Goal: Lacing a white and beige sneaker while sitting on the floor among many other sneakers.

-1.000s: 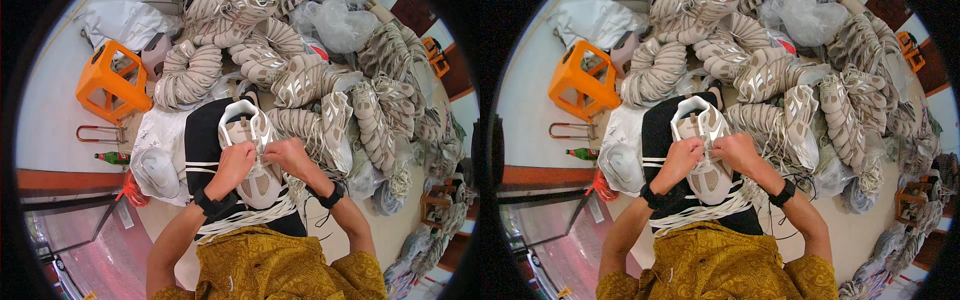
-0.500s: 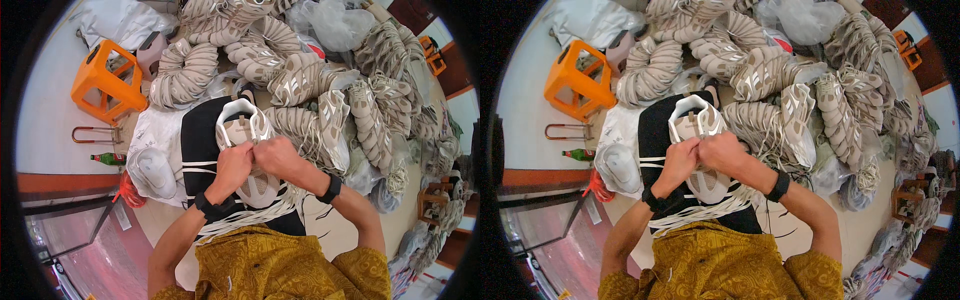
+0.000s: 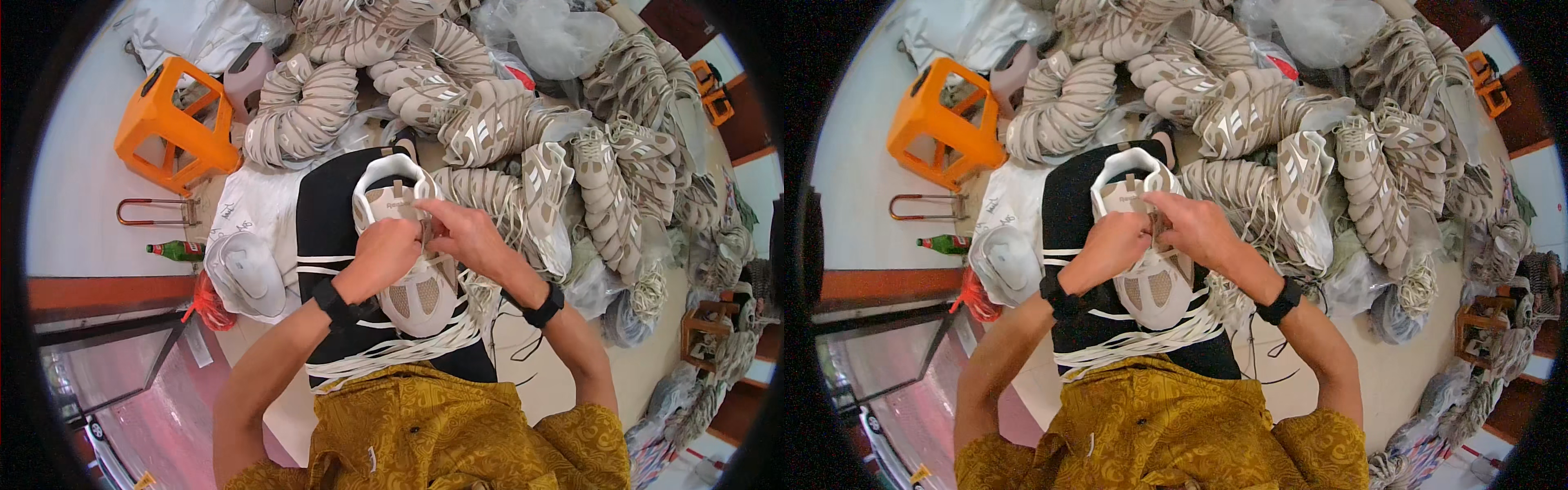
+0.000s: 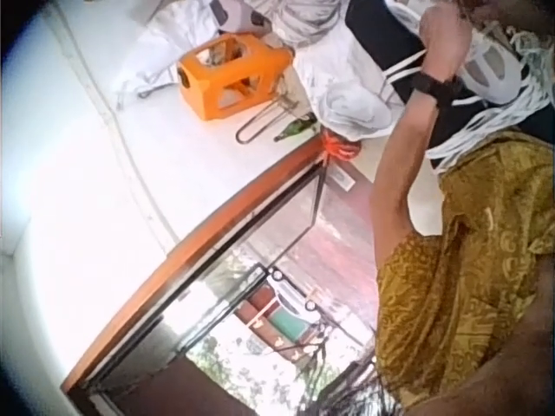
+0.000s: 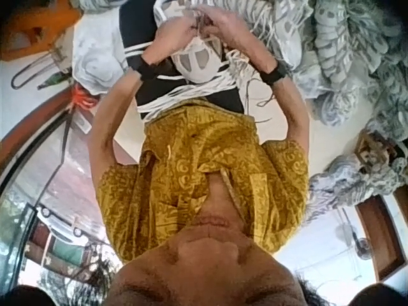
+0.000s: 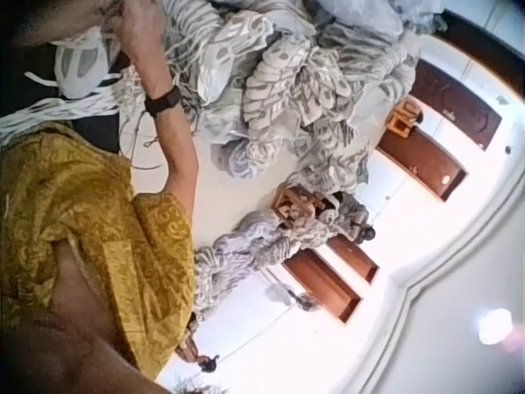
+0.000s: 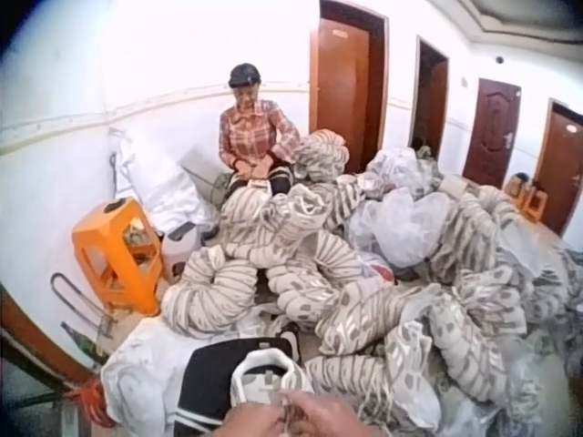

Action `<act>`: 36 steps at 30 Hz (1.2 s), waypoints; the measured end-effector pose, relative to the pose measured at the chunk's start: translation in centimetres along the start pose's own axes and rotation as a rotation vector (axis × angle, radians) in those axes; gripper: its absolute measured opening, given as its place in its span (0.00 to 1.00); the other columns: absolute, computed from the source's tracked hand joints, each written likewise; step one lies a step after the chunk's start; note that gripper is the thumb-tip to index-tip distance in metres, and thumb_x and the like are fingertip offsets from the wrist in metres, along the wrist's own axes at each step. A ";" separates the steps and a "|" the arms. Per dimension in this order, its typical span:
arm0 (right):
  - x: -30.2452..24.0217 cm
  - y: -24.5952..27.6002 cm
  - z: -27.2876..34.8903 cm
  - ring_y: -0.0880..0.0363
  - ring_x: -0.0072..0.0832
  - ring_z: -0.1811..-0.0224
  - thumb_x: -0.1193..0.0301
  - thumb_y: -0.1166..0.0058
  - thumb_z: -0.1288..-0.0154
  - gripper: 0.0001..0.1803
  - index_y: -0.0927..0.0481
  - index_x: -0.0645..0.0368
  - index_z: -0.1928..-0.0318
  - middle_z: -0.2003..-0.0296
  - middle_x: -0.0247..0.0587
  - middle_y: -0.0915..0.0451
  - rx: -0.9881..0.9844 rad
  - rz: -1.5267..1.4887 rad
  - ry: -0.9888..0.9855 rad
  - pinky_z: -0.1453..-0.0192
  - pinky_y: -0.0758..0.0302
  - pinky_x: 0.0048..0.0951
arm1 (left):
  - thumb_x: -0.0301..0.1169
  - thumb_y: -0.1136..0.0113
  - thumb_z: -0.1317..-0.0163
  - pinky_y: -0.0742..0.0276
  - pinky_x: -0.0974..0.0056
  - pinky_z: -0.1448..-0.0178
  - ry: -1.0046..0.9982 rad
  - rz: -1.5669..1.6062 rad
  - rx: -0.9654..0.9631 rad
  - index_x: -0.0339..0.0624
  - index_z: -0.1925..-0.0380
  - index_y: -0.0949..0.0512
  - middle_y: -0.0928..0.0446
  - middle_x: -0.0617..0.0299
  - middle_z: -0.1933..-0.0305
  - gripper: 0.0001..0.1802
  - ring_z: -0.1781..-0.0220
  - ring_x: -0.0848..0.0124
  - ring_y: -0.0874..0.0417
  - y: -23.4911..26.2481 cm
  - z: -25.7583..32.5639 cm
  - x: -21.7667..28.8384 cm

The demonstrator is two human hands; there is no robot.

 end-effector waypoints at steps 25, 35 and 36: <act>-5.0 -2.4 -0.4 0.26 0.31 0.76 0.72 0.46 0.53 0.03 0.21 0.54 0.75 0.77 0.39 0.26 -0.010 -0.271 0.190 0.75 0.29 0.28 | 0.30 0.52 0.40 0.28 0.72 0.70 -0.018 1.487 0.042 0.34 0.64 0.29 0.26 0.57 0.68 0.10 0.66 0.70 0.22 9.2 6.2 1.6; 22.5 23.2 9.2 0.38 0.18 0.77 0.71 0.55 0.38 0.07 0.29 0.62 0.64 0.77 0.30 0.33 0.866 -1.358 -0.237 0.78 0.41 0.15 | 0.20 0.63 0.39 0.44 0.62 0.33 0.185 1.744 1.296 0.22 0.44 0.46 0.43 0.43 0.39 0.22 0.36 0.59 0.41 17.4 20.9 -34.1; 24.1 25.9 10.8 0.37 0.19 0.76 0.71 0.55 0.37 0.07 0.29 0.62 0.64 0.76 0.30 0.33 0.972 -1.340 -0.251 0.77 0.39 0.15 | 0.20 0.64 0.39 0.43 0.60 0.33 0.123 1.740 1.292 0.22 0.44 0.47 0.43 0.43 0.39 0.22 0.37 0.57 0.41 18.5 23.4 -36.3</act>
Point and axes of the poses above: each hand's wrist, its own z-axis away from the middle knuckle, its own y-axis out of the back of the hand, x = y × z, the point moved 5 cm from there along -z, towards the middle knuckle
